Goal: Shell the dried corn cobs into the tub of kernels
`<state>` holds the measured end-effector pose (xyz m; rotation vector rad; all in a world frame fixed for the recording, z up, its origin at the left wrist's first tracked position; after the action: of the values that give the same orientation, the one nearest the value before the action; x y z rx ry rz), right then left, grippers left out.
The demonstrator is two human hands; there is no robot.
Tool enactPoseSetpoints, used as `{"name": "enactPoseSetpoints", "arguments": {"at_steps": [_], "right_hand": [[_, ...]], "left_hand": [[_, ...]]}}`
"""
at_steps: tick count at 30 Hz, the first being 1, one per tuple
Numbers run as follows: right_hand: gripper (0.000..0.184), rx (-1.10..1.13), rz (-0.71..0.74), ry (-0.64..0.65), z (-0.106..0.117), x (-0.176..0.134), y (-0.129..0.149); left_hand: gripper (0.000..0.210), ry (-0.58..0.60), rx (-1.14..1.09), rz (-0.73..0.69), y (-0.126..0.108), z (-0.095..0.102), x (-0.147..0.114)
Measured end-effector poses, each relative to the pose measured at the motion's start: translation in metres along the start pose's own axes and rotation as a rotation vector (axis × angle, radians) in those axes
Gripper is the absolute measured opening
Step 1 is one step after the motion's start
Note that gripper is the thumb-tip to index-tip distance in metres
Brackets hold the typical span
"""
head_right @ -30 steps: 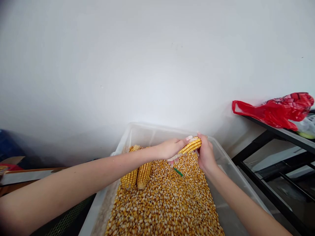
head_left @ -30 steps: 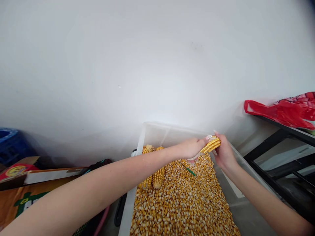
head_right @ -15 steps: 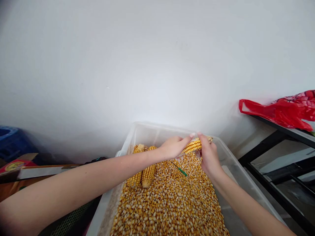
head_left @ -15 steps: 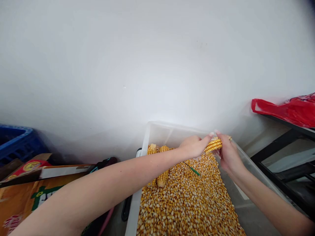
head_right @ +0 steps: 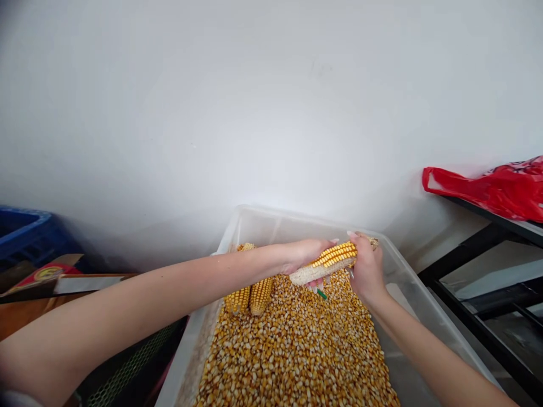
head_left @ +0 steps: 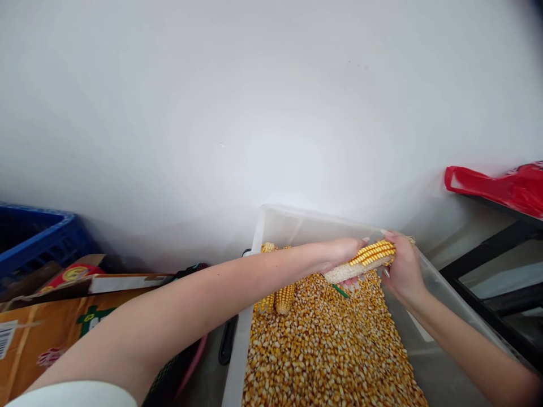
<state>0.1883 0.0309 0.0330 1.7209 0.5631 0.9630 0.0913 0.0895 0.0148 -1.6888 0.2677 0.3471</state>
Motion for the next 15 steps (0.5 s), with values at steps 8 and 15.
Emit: {"name": "enactPoseSetpoints", "arguments": {"at_steps": [8, 15], "right_hand": [[0.018, 0.017, -0.004, 0.034, 0.0023, 0.0028, -0.0015], [0.019, 0.001, -0.015, 0.007, -0.0014, -0.0014, -0.0001]], "left_hand": [[0.067, 0.012, -0.049, 0.033, 0.0050, 0.0003, 0.0015], [0.066, 0.049, -0.137, -0.017, 0.0084, 0.0005, 0.0048]]}}
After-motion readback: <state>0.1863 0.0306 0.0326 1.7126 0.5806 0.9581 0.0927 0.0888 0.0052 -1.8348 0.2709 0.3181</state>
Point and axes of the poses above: each hand's wrist, its own x-axis towards the middle knuckle, its own z-axis out of the back of the hand, y = z × x, the point moved 3 cm from there along x, towards the middle knuckle, and after that the axes turned 10 degrees about y, right-handed, at the moved point
